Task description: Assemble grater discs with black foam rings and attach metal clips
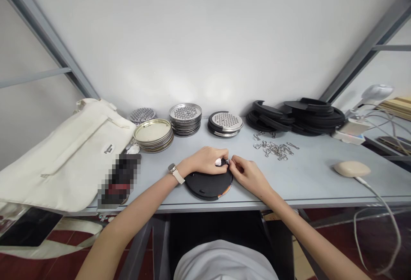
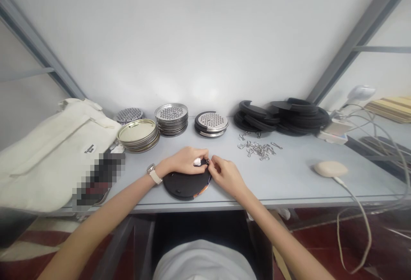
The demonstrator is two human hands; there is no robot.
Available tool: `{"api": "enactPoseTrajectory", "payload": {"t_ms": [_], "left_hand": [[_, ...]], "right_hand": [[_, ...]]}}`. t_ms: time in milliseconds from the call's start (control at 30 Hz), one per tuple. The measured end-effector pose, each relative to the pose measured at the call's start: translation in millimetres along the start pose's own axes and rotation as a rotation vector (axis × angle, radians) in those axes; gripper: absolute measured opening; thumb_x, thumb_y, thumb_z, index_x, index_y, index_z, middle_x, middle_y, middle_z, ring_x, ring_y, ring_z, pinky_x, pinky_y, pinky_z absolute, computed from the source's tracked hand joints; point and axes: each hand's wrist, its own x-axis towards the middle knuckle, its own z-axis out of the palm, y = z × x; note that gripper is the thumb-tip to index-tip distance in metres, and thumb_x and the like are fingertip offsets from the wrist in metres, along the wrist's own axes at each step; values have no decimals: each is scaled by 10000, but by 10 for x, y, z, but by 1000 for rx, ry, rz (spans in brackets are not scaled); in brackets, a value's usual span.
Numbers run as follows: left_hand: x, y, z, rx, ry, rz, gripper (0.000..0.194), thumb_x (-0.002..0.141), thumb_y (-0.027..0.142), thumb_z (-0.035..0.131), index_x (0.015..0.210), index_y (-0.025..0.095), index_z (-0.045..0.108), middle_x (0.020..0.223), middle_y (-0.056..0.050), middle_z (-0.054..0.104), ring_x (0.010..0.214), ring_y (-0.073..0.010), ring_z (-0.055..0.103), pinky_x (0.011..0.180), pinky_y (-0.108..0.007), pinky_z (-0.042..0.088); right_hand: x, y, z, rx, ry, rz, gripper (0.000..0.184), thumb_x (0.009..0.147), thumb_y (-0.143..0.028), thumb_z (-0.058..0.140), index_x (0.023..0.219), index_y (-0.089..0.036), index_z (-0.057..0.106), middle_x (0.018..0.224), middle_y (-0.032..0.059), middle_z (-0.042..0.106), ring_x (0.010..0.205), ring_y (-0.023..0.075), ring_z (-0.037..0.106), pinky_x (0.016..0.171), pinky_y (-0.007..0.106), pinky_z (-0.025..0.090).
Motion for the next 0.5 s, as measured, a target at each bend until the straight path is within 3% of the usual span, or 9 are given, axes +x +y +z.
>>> {"api": "enactPoseTrajectory", "payload": {"t_ms": [500], "left_hand": [[0, 27, -17, 43, 0, 11, 176, 817, 308, 508, 961, 209, 484, 785, 9, 636, 664, -160, 575, 571, -255, 326]], "right_hand": [[18, -13, -11, 21, -62, -22, 239, 944, -315, 319, 757, -226, 438, 609, -28, 524, 532, 140, 483, 561, 242, 317]]}}
